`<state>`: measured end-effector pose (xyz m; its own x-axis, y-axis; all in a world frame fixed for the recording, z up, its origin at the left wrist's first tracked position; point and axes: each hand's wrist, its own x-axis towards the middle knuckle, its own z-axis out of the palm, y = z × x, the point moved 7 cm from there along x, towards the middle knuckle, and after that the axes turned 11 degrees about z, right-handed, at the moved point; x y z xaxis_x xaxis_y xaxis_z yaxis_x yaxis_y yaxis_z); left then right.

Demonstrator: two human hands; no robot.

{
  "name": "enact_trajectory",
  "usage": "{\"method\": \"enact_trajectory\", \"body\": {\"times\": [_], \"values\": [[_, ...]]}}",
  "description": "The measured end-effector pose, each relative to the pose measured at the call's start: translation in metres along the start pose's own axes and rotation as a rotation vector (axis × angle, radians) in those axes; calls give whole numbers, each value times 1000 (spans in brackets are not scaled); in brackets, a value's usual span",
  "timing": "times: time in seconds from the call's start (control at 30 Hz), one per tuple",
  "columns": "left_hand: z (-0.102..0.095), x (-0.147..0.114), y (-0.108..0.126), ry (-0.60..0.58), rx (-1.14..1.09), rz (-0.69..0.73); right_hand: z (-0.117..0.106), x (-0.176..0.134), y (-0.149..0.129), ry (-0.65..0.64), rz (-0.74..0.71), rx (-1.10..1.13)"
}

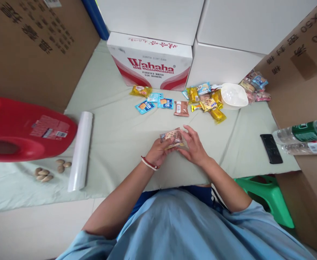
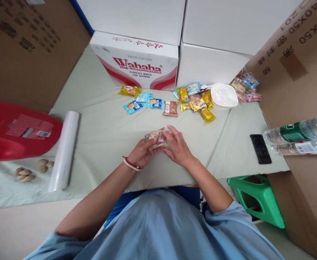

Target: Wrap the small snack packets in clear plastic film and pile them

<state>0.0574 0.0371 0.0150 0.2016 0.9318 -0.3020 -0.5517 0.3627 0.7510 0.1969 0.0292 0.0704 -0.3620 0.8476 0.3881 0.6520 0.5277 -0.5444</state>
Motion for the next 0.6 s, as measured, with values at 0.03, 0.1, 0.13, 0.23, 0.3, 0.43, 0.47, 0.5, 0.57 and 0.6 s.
{"method": "enact_trajectory", "body": {"times": [0.03, 0.1, 0.13, 0.23, 0.3, 0.43, 0.47, 0.5, 0.57, 0.6], "values": [[1, -2, 0, -6, -19, -13, -4, -2, 2, 54, 9, -37], [3, -5, 0, -39, -19, -32, -12, -7, 8, 144, 22, -77], [4, -5, 1, -61, -15, -27, -16, -9, 12, 173, 35, -82], [11, -6, 4, -137, -35, 9, -25, -14, 24, 237, 116, -62], [17, -6, 0, -178, -82, -11, -24, -15, 31, 243, 189, -16], [25, -8, -10, -127, -209, -20, -5, -14, 39, 237, 337, 253], [25, -9, -12, -87, -237, -2, 0, -15, 40, 250, 374, 345], [25, -9, -13, -45, -260, 20, 6, -15, 41, 258, 409, 436], [22, -9, -13, 41, -279, 76, 19, -16, 39, 214, 474, 626], [20, -8, -13, 84, -273, 108, 27, -16, 36, 163, 502, 738]]}}
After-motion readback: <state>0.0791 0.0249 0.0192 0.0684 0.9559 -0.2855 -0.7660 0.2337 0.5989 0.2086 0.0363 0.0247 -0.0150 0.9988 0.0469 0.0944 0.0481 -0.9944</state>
